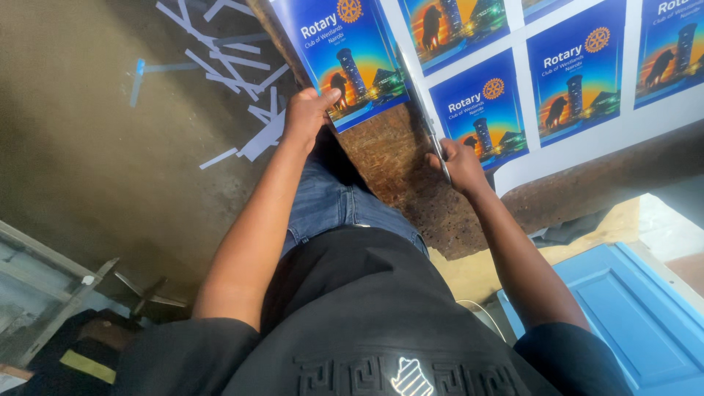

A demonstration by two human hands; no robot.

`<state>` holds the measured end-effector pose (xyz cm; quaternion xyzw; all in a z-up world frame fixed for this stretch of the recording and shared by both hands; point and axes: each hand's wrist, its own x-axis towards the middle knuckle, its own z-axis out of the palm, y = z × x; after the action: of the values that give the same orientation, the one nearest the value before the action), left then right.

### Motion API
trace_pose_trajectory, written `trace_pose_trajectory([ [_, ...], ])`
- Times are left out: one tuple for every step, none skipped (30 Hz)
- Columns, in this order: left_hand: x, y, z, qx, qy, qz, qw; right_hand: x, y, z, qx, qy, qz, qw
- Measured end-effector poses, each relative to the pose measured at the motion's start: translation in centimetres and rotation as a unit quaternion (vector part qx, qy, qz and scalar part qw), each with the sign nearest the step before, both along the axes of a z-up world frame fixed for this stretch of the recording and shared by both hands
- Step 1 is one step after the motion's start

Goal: The person uses scissors to cut a large sheet of printed posters into individual pieces. They hold the sheet steady with one hand while cutting along the printed lines with the other, then reposition the sheet to continue cutting.

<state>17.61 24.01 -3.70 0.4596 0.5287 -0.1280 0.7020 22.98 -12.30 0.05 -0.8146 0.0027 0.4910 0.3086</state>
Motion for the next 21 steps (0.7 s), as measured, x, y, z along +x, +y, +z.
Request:
trace_pose_trajectory([
  [-0.2,0.1,-0.3,-0.004,0.001,0.0,1.0,0.2,0.1,0.2,0.0,0.006,0.002,1.0],
  [-0.4,0.2,-0.5,-0.006,0.004,0.0,1.0,0.4,0.4,0.1,-0.002,0.008,0.002,1.0],
  [-0.5,0.2,-0.6,-0.006,0.004,-0.002,1.0,0.7,0.7,0.1,0.002,0.006,0.009,1.0],
  [-0.5,0.5,-0.8,-0.004,0.003,-0.003,1.0,1.2,1.2,-0.1,0.007,0.003,0.016,1.0],
  [-0.4,0.3,-0.6,-0.005,0.004,-0.003,1.0,1.4,1.3,-0.1,0.006,0.003,0.016,1.0],
  [-0.3,0.3,-0.4,-0.007,0.002,-0.002,1.0,1.6,1.6,-0.1,0.012,0.003,0.014,1.0],
  [-0.2,0.4,-0.2,-0.01,0.001,0.0,1.0,1.9,1.9,-0.2,0.018,0.004,0.011,1.0],
  [0.2,0.3,0.7,-0.009,0.001,0.001,1.0,2.2,2.4,0.4,0.019,0.003,0.012,1.0],
  [0.5,0.3,1.5,-0.013,-0.001,0.005,1.0,2.4,2.8,1.1,0.021,0.003,0.004,1.0],
  [0.8,0.2,2.4,-0.018,-0.001,0.01,1.0,2.6,3.2,1.7,0.022,0.004,-0.002,1.0],
  [0.6,0.3,1.6,-0.017,-0.001,0.011,1.0,2.4,2.8,0.7,0.022,0.005,-0.001,1.0],
  [0.2,0.3,0.9,-0.016,-0.001,0.01,1.0,2.1,2.3,-0.3,0.012,0.001,0.0,1.0],
  [-0.1,0.3,0.2,-0.014,-0.002,0.008,1.0,1.8,1.8,-1.3,0.002,-0.002,0.0,1.0],
  [-0.3,0.3,-0.4,-0.015,-0.002,0.007,1.0,1.8,1.9,-1.2,0.0,-0.002,-0.001,1.0],
  [-0.6,0.3,-0.9,-0.015,-0.003,0.005,1.0,1.8,1.9,-1.1,-0.001,-0.003,0.0,1.0],
  [-0.7,0.4,-1.4,-0.014,-0.005,0.003,1.0,1.9,2.0,-1.0,-0.001,-0.004,0.001,1.0],
  [-0.6,0.2,-1.1,-0.015,-0.006,0.002,1.0,1.9,1.8,-0.9,-0.002,-0.005,0.001,1.0],
  [-0.5,0.3,-0.7,-0.016,-0.004,0.004,1.0,1.9,1.9,-1.0,-0.004,-0.003,0.007,1.0],
  [-0.4,0.4,-0.4,-0.017,-0.002,0.006,1.0,1.9,2.0,-1.0,-0.006,-0.001,0.013,1.0],
  [-0.3,0.4,-0.6,-0.015,-0.003,0.007,1.0,2.2,2.3,-0.8,-0.004,-0.002,0.014,1.0],
  [-0.3,0.4,-0.8,-0.015,-0.005,0.002,1.0,2.5,2.6,-0.7,0.0,-0.002,0.014,1.0],
])
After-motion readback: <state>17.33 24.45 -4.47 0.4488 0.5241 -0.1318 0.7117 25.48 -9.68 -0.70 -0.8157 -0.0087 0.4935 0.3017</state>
